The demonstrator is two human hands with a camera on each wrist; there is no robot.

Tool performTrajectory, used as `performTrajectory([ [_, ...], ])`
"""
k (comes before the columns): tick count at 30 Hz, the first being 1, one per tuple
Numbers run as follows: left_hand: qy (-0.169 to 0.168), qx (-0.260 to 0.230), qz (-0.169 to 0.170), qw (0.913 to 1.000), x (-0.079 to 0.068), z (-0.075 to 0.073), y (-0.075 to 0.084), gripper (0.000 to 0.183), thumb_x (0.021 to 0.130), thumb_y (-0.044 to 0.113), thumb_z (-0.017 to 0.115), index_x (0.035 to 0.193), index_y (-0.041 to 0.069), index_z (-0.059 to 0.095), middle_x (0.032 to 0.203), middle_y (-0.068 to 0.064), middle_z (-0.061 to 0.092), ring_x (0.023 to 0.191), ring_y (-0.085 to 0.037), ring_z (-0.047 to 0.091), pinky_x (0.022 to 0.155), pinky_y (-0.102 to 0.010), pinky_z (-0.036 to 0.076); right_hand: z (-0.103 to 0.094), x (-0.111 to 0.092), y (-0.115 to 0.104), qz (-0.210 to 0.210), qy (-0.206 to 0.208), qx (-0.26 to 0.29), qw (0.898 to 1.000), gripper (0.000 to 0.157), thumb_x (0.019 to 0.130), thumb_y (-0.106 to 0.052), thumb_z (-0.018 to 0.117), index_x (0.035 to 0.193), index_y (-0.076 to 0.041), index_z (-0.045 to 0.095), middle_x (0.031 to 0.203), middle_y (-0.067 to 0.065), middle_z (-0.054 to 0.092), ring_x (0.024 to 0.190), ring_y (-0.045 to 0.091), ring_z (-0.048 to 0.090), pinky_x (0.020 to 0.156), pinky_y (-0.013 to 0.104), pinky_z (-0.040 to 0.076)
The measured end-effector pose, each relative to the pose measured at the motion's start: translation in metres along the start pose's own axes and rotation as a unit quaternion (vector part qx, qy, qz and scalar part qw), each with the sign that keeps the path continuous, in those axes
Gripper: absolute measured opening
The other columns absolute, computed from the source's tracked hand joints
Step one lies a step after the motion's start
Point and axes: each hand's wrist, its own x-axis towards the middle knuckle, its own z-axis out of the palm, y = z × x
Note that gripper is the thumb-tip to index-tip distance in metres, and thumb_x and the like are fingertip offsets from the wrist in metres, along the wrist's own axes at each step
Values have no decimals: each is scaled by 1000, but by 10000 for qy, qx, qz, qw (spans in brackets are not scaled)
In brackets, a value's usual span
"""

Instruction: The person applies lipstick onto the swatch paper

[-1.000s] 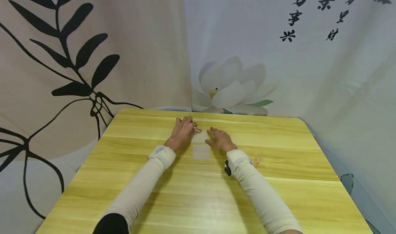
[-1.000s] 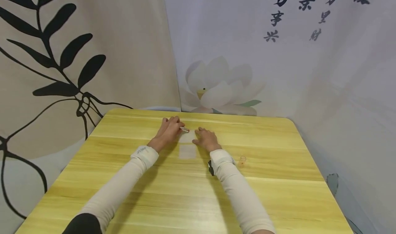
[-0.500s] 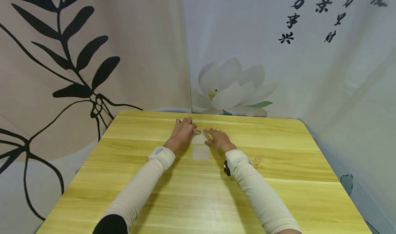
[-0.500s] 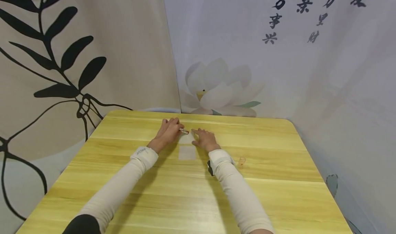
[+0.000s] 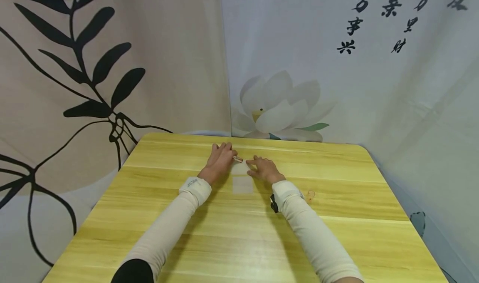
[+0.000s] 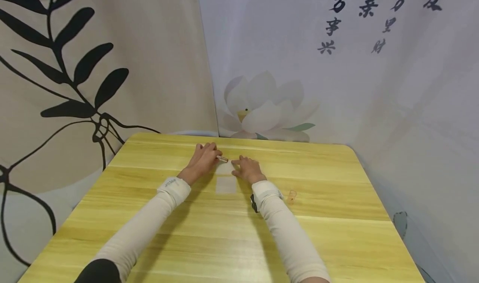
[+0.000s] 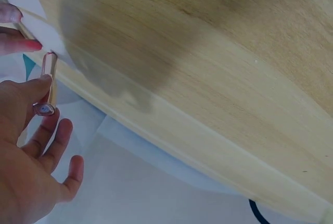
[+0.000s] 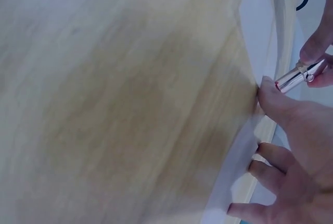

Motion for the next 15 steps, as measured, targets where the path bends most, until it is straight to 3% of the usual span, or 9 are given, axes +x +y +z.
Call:
performTrajectory([
  [15,-191,417,113,9989,-8,-6,6,19,98,19,73,115,19,80,106,-6,63,102,-27,59,89,-47,40,-1,1,1,24,-87,-62,9999,52,103,-34,66,151,-19,56,156,22,47,135,46,52,111,55,41],
])
